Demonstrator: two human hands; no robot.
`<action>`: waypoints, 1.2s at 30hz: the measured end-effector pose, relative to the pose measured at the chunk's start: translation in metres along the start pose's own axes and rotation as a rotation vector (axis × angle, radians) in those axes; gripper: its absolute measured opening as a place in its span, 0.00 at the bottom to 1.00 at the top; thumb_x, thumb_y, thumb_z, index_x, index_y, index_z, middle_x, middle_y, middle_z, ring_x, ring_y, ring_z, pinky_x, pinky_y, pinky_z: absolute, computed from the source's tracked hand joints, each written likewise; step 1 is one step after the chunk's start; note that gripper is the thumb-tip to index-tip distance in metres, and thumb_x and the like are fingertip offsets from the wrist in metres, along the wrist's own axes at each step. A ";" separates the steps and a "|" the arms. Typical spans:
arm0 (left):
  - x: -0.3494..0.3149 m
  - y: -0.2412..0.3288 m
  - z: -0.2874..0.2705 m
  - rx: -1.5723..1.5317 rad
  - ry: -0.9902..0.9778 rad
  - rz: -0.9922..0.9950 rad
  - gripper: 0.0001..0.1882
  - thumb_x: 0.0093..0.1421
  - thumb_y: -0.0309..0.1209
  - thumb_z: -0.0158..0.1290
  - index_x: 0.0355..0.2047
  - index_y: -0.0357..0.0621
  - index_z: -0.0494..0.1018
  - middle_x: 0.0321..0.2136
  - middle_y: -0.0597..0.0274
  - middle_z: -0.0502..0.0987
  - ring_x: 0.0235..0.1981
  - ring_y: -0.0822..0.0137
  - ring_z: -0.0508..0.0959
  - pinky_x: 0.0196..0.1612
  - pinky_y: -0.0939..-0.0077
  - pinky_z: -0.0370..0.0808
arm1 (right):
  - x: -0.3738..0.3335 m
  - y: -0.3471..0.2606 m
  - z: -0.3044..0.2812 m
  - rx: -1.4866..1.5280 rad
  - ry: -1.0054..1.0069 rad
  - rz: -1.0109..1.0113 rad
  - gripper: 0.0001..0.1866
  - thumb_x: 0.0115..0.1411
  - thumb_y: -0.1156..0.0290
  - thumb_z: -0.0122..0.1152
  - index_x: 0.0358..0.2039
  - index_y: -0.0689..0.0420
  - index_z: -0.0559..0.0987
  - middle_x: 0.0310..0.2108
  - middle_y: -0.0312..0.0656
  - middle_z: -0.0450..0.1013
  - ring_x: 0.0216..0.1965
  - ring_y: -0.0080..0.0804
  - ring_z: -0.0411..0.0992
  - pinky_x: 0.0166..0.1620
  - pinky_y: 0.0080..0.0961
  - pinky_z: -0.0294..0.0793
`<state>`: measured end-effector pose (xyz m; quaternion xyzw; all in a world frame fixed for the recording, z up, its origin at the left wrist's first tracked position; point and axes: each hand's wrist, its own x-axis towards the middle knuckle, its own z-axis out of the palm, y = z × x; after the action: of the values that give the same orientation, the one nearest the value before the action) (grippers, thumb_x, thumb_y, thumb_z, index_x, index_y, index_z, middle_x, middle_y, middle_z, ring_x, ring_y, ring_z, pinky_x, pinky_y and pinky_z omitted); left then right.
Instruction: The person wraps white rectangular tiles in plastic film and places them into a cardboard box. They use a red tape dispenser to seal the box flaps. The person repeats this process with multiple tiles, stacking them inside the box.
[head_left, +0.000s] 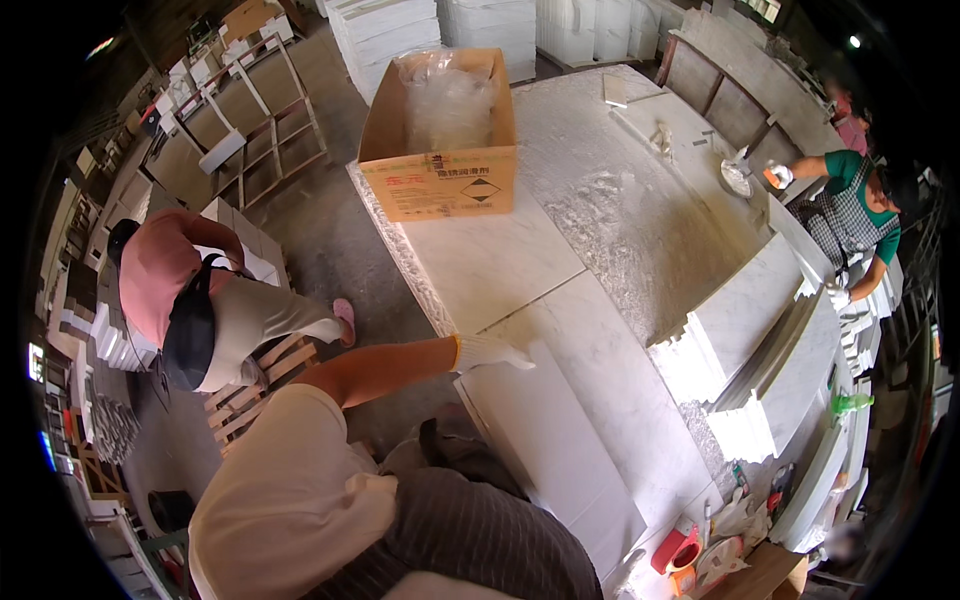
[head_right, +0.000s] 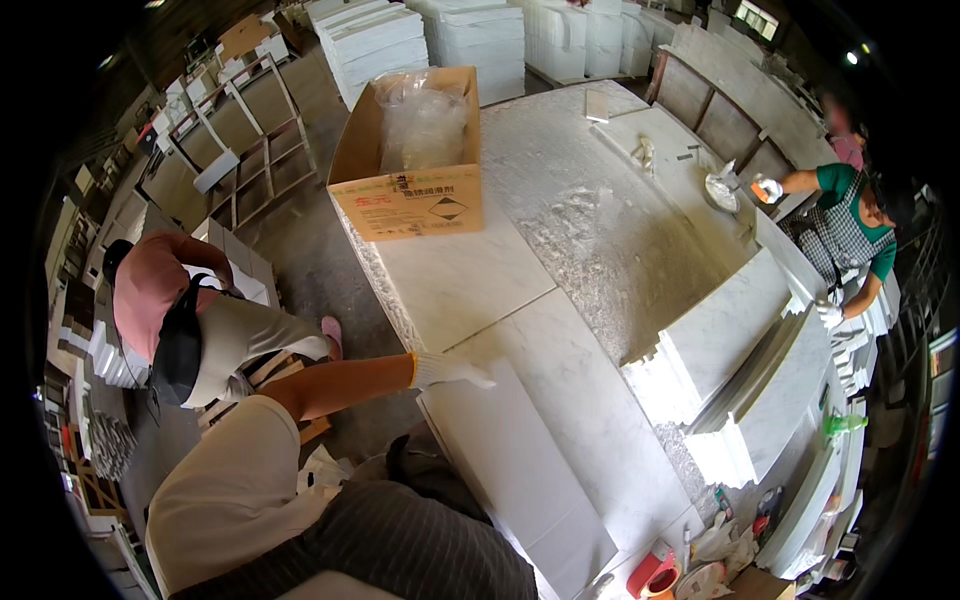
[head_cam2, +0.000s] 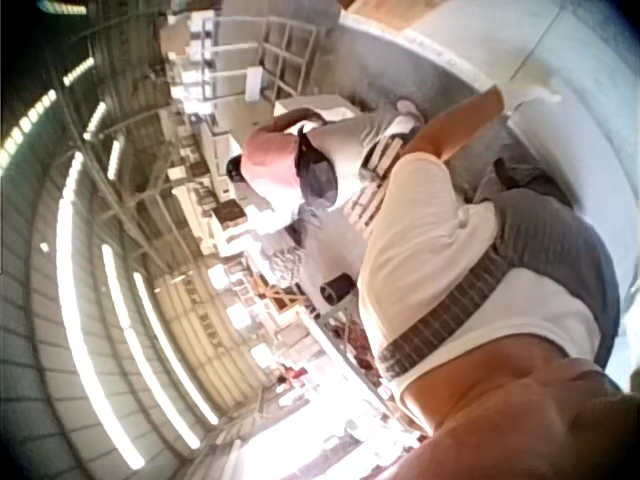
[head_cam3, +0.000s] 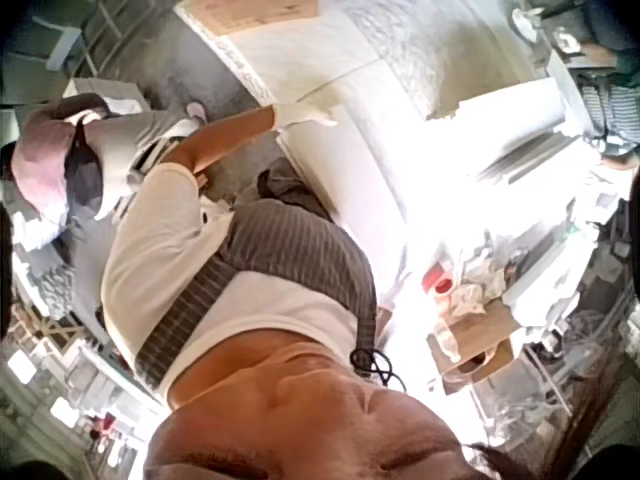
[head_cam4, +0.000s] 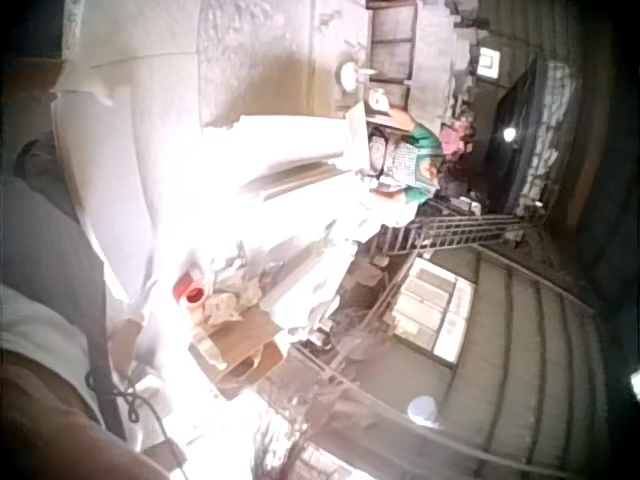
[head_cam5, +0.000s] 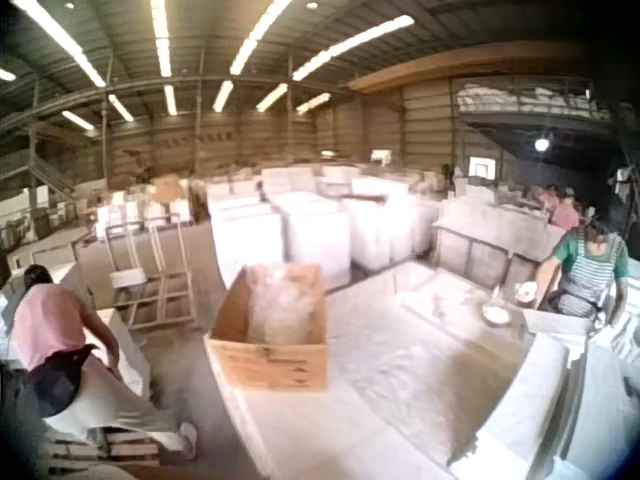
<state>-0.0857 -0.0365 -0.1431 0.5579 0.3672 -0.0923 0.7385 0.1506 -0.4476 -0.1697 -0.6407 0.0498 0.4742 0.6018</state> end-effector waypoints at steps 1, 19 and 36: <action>0.000 0.002 0.002 -0.010 -0.004 -0.022 0.31 0.65 0.49 0.53 0.59 0.36 0.69 0.56 0.54 0.73 0.58 0.68 0.70 0.61 0.72 0.65 | -0.004 0.000 -0.005 0.011 0.011 -0.003 0.30 0.69 0.53 0.49 0.61 0.65 0.69 0.57 0.45 0.71 0.56 0.38 0.69 0.58 0.33 0.69; -0.068 -0.058 -0.072 -0.766 0.213 0.169 0.25 0.64 0.35 0.57 0.58 0.37 0.69 0.50 0.59 0.77 0.48 0.69 0.79 0.51 0.74 0.77 | 0.113 -0.065 0.047 -0.166 -0.153 0.116 0.26 0.65 0.58 0.58 0.56 0.66 0.73 0.49 0.43 0.76 0.46 0.31 0.76 0.51 0.26 0.75; -0.151 -0.064 -0.229 -1.290 0.689 -0.181 0.22 0.66 0.45 0.50 0.50 0.39 0.73 0.41 0.52 0.79 0.34 0.60 0.82 0.34 0.62 0.81 | 0.299 -0.226 0.477 -0.587 -0.430 0.113 0.22 0.62 0.60 0.60 0.51 0.61 0.75 0.39 0.43 0.77 0.34 0.32 0.76 0.34 0.31 0.79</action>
<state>-0.3293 0.1034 -0.1189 -0.0224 0.6043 0.2621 0.7520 0.1954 0.1553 -0.1225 -0.6680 -0.1808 0.6247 0.3617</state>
